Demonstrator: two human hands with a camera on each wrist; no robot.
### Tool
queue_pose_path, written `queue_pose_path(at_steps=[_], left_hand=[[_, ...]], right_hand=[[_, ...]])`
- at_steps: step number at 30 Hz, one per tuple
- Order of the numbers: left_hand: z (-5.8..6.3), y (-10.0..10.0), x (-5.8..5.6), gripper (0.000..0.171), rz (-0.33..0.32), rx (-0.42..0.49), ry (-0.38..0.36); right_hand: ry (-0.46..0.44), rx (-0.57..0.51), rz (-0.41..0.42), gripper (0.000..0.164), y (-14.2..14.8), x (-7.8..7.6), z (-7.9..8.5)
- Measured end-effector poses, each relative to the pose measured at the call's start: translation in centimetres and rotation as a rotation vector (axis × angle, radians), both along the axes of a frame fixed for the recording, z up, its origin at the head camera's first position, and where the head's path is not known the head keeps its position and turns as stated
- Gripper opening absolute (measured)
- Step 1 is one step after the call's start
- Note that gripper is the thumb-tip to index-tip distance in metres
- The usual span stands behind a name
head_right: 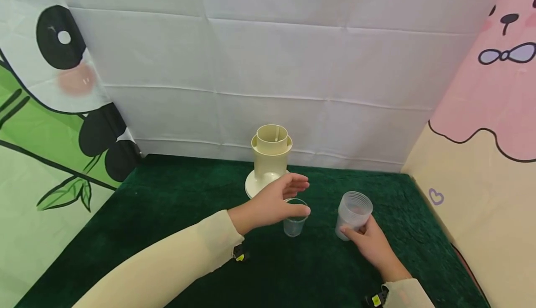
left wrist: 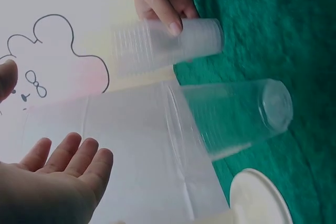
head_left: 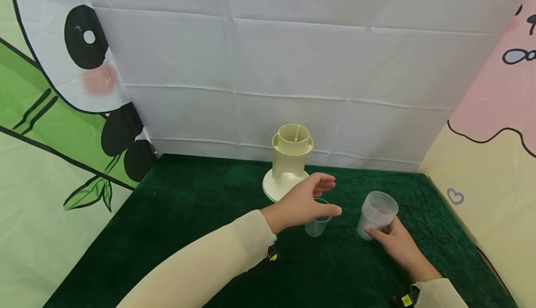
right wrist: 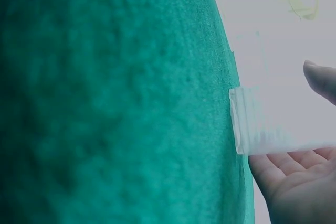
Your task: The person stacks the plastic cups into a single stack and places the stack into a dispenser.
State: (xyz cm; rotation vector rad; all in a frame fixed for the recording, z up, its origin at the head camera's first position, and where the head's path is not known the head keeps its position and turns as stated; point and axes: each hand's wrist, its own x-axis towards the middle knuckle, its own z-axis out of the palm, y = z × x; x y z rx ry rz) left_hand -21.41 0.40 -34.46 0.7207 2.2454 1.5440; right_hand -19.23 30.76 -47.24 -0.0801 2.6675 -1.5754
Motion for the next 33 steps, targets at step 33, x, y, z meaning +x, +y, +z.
queue_pose_path(at_steps=[33], left_hand=[[-6.1,-4.5,0.1,0.078,0.149,0.097,-0.087]], right_hand=[[-0.002,-0.019,0.013,0.082,0.3,0.0,0.2]])
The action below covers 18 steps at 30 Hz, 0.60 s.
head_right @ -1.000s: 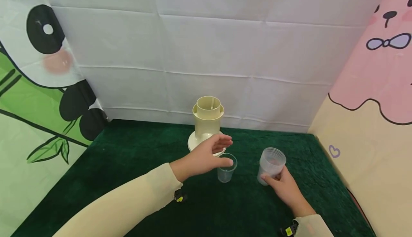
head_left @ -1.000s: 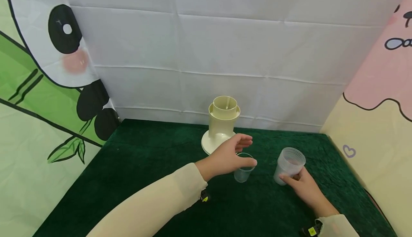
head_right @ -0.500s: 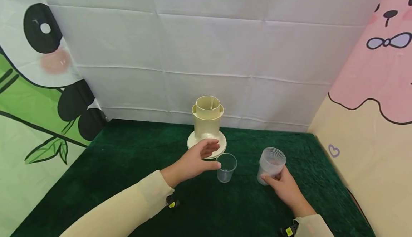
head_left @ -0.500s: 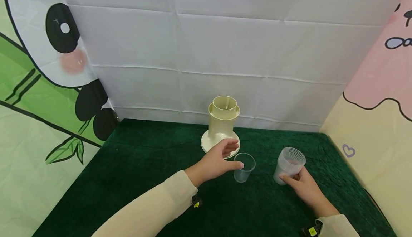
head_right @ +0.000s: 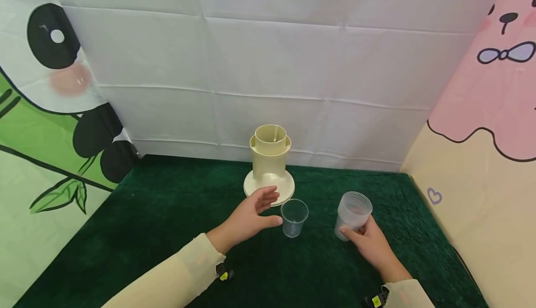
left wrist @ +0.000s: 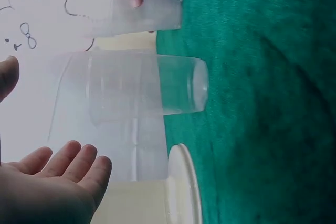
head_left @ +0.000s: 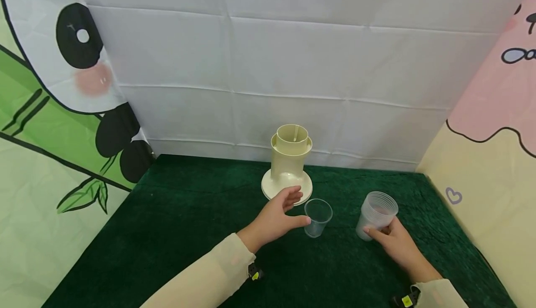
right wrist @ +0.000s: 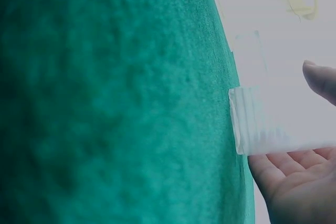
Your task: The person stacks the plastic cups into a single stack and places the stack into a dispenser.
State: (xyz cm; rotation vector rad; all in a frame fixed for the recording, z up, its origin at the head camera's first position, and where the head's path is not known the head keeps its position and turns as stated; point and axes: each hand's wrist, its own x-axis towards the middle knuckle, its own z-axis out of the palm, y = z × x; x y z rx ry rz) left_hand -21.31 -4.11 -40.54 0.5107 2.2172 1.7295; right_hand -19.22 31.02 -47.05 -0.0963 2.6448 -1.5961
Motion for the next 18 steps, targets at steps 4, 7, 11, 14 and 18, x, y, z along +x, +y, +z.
queue_pose_path(at_steps=[4,7,11,14,18], left_hand=[[-0.9,0.1,-0.1,0.076,0.003,0.001,0.007],[-1.6,0.4,-0.2,0.073,0.009,0.009,-0.003],[-2.3,0.7,-0.4,0.072,0.019,0.016,-0.023],[-2.6,1.0,-0.5,0.073,0.025,0.009,-0.036],[-2.9,1.4,-0.6,0.074,0.033,-0.008,-0.048]], right_hand=[[-0.005,0.006,-0.004,0.082,0.1,-0.2,-0.2],[-0.007,0.006,-0.003,0.082,0.2,-0.2,-0.2],[0.002,0.002,0.000,0.082,0.1,-0.2,-0.1],[0.009,0.003,0.002,0.081,0.0,-0.1,-0.1],[0.012,0.001,0.003,0.081,-0.1,-0.1,-0.1]])
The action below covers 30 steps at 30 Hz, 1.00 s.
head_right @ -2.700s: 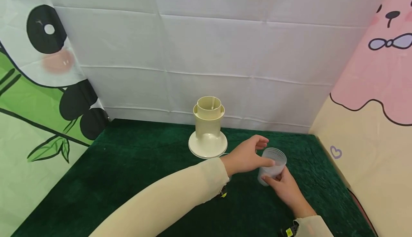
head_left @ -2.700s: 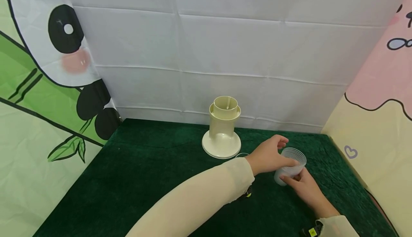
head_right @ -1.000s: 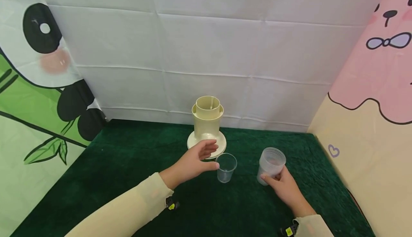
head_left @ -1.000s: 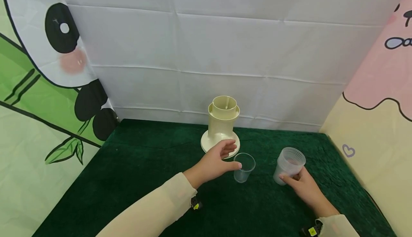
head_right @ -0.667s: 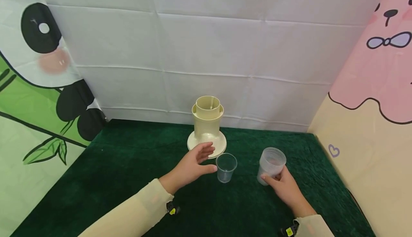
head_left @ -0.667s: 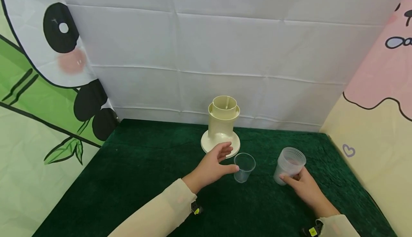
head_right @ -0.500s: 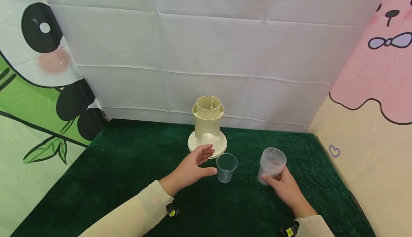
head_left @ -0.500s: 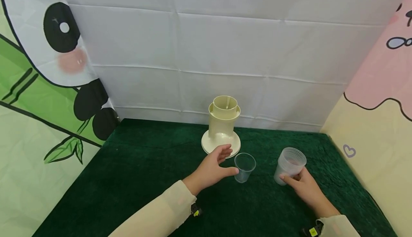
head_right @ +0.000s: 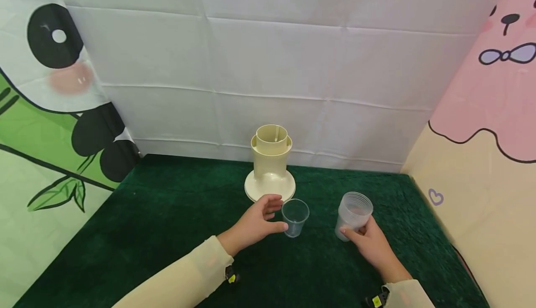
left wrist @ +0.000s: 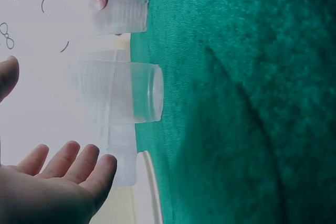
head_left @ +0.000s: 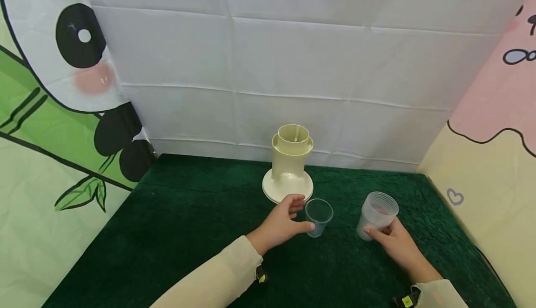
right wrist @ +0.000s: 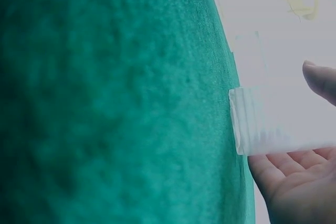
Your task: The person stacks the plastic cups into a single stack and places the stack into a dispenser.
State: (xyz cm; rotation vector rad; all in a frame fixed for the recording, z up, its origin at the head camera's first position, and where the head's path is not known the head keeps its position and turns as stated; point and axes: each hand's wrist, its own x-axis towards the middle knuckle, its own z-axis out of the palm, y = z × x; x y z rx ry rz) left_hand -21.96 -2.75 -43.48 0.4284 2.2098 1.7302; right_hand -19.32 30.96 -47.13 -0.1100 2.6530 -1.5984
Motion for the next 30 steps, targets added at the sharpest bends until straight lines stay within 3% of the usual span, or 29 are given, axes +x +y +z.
queue_pose_path(at_steps=[11,21,30], left_hand=[[-1.2,1.1,-0.5,0.079,0.003,-0.047,-0.017],[-1.0,2.1,-0.5,0.081,-0.009,-0.089,-0.017],[-1.1,2.8,-0.8,0.078,0.000,0.000,-0.121]], right_hand=[[-0.029,-0.002,-0.005,0.081,0.1,0.0,-0.2],[-0.025,-0.013,0.001,0.080,0.1,-0.1,-0.2],[-0.046,-0.019,0.003,0.080,0.2,0.0,-0.1]])
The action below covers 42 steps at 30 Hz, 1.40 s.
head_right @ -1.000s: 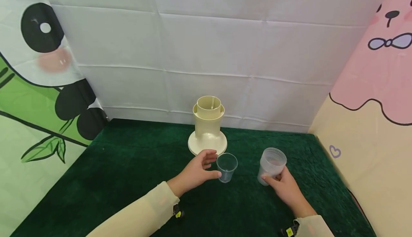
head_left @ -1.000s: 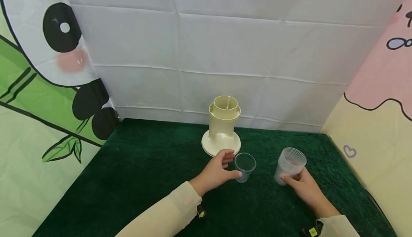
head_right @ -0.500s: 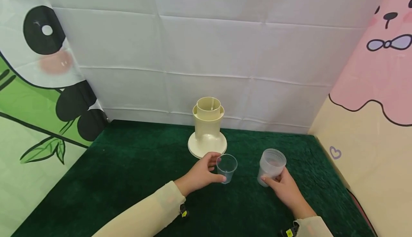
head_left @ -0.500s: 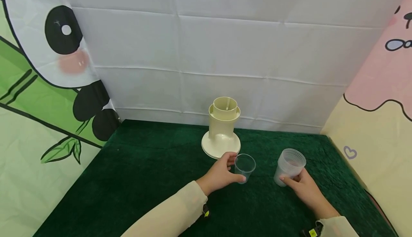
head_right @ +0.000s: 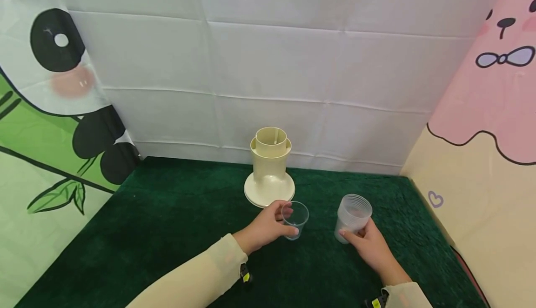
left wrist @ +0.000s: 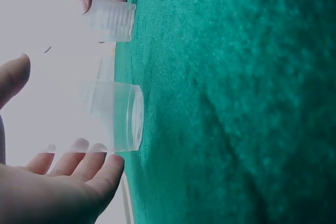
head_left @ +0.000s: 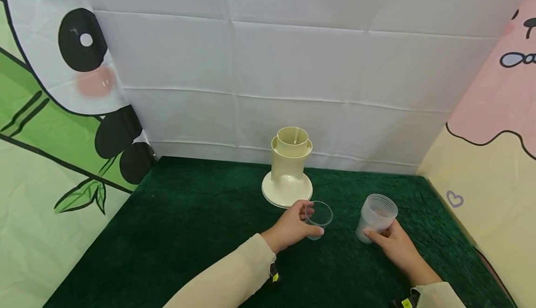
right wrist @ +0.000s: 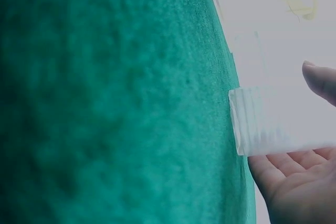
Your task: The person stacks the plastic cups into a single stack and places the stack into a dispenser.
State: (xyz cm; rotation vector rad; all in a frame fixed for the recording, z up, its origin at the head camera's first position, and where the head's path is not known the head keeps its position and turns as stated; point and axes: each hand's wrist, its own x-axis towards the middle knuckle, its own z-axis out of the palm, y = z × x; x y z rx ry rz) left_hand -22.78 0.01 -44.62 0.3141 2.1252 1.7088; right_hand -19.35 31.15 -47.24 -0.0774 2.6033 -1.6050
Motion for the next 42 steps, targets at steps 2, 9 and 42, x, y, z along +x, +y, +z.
queue_pose_path(at_steps=[2,9,42], left_hand=[[-0.1,0.1,-0.1,0.075,0.000,0.014,-0.011],[-0.5,0.2,-0.5,0.066,-0.001,0.047,-0.023],[2.2,0.5,-0.5,0.065,-0.059,0.060,0.009]], right_hand=[[-0.001,-0.002,0.000,0.080,0.0,0.0,0.0],[0.003,-0.006,-0.001,0.080,0.0,0.0,0.0],[0.049,0.008,0.001,0.080,-0.1,0.2,0.1]])
